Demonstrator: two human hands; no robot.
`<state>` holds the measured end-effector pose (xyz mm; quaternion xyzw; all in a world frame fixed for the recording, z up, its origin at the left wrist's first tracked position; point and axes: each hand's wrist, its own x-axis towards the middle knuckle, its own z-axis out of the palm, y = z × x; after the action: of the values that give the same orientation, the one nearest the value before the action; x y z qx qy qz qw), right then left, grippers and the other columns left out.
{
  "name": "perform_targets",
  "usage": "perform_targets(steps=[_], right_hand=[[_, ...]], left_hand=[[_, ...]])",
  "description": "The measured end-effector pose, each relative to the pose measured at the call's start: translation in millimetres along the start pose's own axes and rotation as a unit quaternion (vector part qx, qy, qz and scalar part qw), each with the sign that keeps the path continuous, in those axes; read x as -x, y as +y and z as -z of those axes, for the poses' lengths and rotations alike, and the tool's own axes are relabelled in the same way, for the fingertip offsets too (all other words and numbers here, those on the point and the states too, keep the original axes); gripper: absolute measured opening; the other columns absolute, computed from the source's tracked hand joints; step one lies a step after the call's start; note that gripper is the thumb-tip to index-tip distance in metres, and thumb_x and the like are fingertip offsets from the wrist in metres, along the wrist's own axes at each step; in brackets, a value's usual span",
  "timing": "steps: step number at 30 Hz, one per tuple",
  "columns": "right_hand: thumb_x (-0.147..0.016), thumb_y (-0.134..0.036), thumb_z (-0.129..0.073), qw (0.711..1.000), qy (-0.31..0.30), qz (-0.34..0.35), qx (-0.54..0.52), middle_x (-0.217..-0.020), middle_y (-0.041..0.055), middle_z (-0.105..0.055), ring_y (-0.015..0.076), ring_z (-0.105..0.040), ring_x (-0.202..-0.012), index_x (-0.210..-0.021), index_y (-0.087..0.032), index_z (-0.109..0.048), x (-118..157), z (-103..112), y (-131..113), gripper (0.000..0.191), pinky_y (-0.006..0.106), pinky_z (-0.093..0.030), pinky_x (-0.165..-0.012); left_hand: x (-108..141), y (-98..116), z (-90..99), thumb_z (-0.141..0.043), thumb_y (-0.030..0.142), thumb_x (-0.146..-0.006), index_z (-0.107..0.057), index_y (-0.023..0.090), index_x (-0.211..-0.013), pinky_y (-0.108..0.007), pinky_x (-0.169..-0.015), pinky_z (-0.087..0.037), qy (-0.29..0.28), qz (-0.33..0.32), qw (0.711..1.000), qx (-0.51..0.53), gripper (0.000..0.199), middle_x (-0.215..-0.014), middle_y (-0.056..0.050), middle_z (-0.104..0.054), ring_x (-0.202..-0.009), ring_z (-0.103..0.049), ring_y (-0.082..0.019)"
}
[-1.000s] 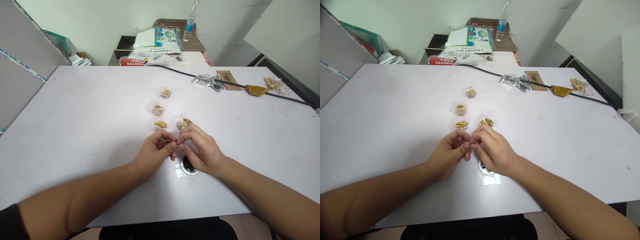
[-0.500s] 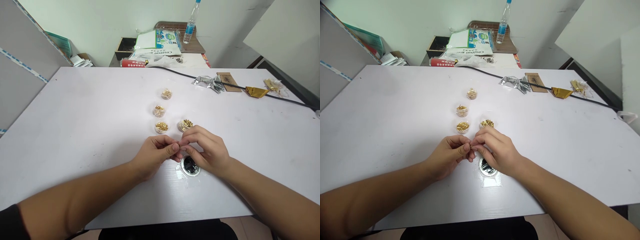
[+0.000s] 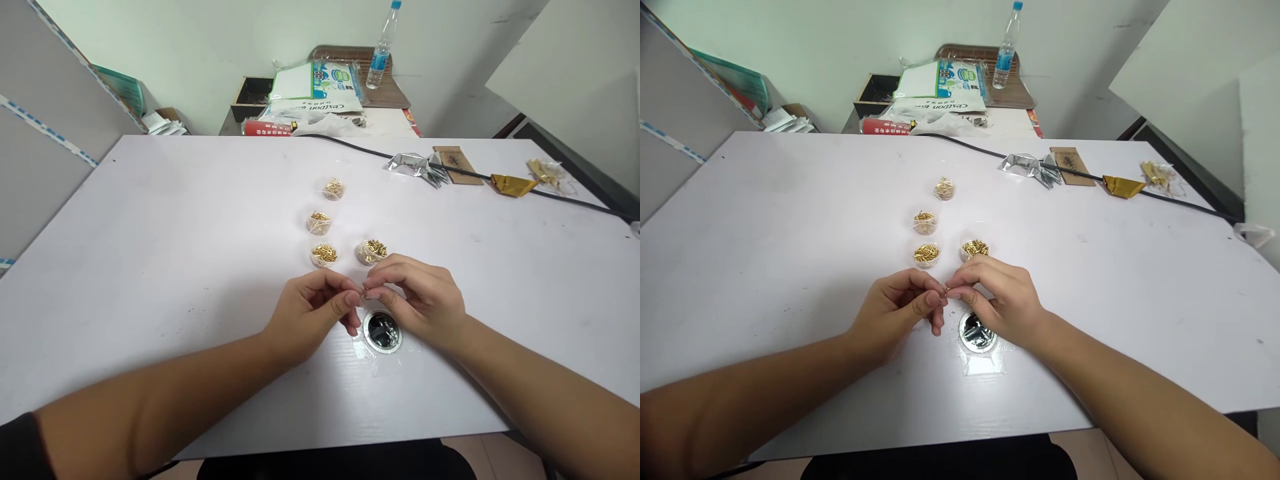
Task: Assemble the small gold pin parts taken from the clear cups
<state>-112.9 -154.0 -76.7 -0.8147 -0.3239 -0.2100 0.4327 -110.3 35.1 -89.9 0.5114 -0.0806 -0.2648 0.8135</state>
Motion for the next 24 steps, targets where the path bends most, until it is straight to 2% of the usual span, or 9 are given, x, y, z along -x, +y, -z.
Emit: perform_targets(steps=[6,12,24], right_hand=[[-0.088,-0.009,-0.063,0.997,-0.014,-0.066,-0.024,-0.063,-0.0005,-0.065,0.011,-0.062,-0.054,-0.079,-0.018,-0.06,1.7,-1.7,-3.1,0.013,0.022,-0.051,-0.048],[-0.09,-0.016,-0.064,0.997,-0.034,-0.063,0.011,-0.059,-0.0016,-0.064,0.0089,-0.058,-0.048,-0.075,-0.017,-0.059,5.7,-3.3,-4.1,0.015,0.019,-0.046,-0.044],[-0.093,-0.009,-0.053,0.996,-0.055,-0.067,0.011,-0.072,0.0008,-0.068,0.0124,-0.065,-0.063,-0.089,-0.019,-0.059,8.4,-6.2,-1.9,0.013,0.023,-0.054,-0.057]], left_hand=[[0.8,3.2,0.7,-0.074,0.027,-0.084,-0.063,0.015,-0.083,-0.023,-0.061,-0.058,0.036,-0.041,0.998,-0.028,0.016,-0.066,0.001,-0.068,-0.058,-0.066,-0.01],[-0.1,3.5,1.2,-0.073,0.027,-0.085,-0.061,0.015,-0.079,-0.021,-0.061,-0.056,0.03,-0.056,0.997,-0.046,0.018,-0.064,0.002,-0.066,-0.057,-0.064,-0.008],[-1.2,7.3,-1.8,-0.075,0.032,-0.082,-0.062,0.014,-0.078,-0.024,-0.059,-0.059,0.054,-0.021,0.997,-0.058,0.023,-0.062,0.0,-0.068,-0.056,-0.065,-0.011]])
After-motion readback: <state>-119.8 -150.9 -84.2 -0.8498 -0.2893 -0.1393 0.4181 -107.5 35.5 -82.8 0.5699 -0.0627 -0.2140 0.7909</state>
